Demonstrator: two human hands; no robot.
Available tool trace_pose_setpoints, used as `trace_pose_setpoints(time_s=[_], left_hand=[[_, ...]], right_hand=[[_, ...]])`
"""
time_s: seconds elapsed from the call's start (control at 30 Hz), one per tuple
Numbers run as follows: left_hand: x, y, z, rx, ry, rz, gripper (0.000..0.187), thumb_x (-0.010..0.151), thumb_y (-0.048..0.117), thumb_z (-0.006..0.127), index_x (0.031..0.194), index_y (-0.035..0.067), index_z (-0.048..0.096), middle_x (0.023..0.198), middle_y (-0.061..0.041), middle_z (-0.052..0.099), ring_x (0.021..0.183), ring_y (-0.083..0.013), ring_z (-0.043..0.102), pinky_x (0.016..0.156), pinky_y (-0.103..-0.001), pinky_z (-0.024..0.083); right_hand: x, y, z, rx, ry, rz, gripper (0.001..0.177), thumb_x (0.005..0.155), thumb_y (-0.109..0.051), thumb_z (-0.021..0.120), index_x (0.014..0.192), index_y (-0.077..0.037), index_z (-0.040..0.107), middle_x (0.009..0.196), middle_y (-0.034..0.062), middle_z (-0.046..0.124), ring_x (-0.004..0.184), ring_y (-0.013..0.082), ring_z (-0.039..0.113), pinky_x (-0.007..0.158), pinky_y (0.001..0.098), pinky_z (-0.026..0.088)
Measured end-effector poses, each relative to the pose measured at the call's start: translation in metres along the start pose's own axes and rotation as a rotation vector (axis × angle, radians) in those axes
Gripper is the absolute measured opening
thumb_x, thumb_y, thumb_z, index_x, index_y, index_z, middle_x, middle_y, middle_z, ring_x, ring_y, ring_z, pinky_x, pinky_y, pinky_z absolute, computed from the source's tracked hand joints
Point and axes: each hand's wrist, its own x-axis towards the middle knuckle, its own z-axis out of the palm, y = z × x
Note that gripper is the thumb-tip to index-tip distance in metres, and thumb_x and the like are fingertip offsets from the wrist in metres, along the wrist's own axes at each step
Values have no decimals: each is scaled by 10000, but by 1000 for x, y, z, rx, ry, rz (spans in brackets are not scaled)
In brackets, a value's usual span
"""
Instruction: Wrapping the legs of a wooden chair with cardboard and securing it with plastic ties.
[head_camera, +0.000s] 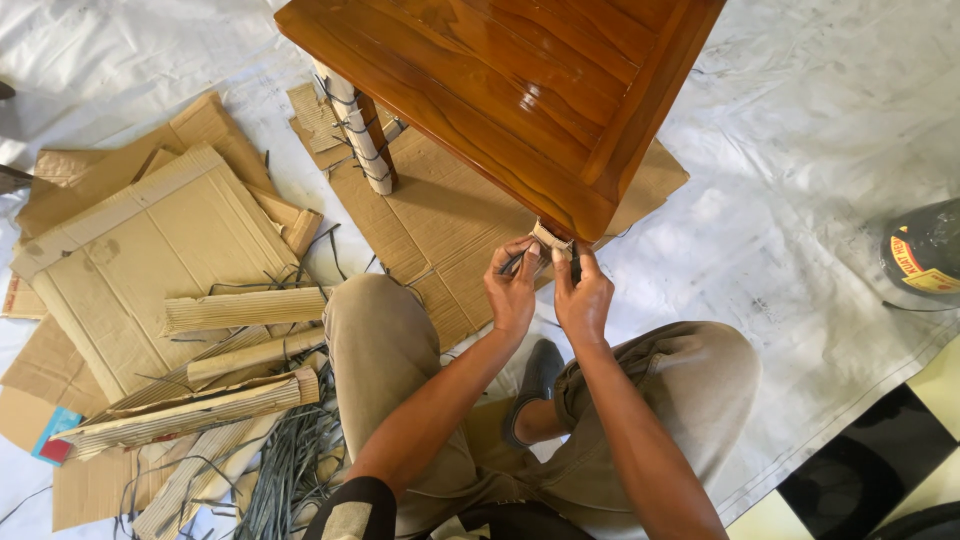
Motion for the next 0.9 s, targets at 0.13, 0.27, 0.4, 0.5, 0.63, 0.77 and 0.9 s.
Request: trace_pose_setpoints(time_s=[0.13,0.27,0.4,0.5,0.63,0.77,0.9], left_hand=[[-1,-3,-2,27,-12,-4,74,913,68,797,907,27,736,998,-158,741,955,-181,716,836,-321,575],[-8,5,1,18,-9,-59,85,894,51,813,885,56,729,889,-80,723,873,-91,650,808,-282,559],[-10,1,-1,4,-2,-71,91,887,57,820,876,72,730,876,-52,729,850,-71,637,797,-272,555],[-13,7,0,-20,15,-131,86,889,61,813,876,90,733,839,-2,716,807,-44,611,775,-244,545],[-10,28,2,-44,47,-369,115,859,85,838,831,94,727,710,22,663,662,-29,581,632,-176,512],[-5,11,-9,-73,18,-527,113,840,106,844,853,90,733,728,-2,688,620,-41,615,582,-163,526],[1,12,-17,-160,6,-601,143,817,76,861,872,67,729,734,-44,686,603,-110,692,576,-211,570]], right_hand=[[-9,2,0,60,2,76,248,1023,-278,672,1181,-96,731,905,175,765,860,419,725,715,501,584],[-16,2,0,148,4,147,176,1028,-218,648,1133,-110,737,944,163,769,908,427,718,743,501,583],[-21,-7,-2,182,17,166,167,1024,-176,647,1129,-115,762,912,168,768,880,392,737,747,469,592],[-24,-14,-4,190,7,176,137,1017,-151,654,1079,-105,767,877,158,760,864,355,746,736,457,588],[-26,-19,-5,154,-11,68,95,1014,-110,668,957,-145,736,717,89,715,681,267,706,655,391,560],[-29,-16,-4,94,-66,-61,149,1005,-106,674,873,-172,694,698,30,727,664,257,716,629,355,566],[-30,-28,-6,33,-99,-148,138,969,-66,687,862,-152,675,703,60,723,687,275,725,604,355,567]])
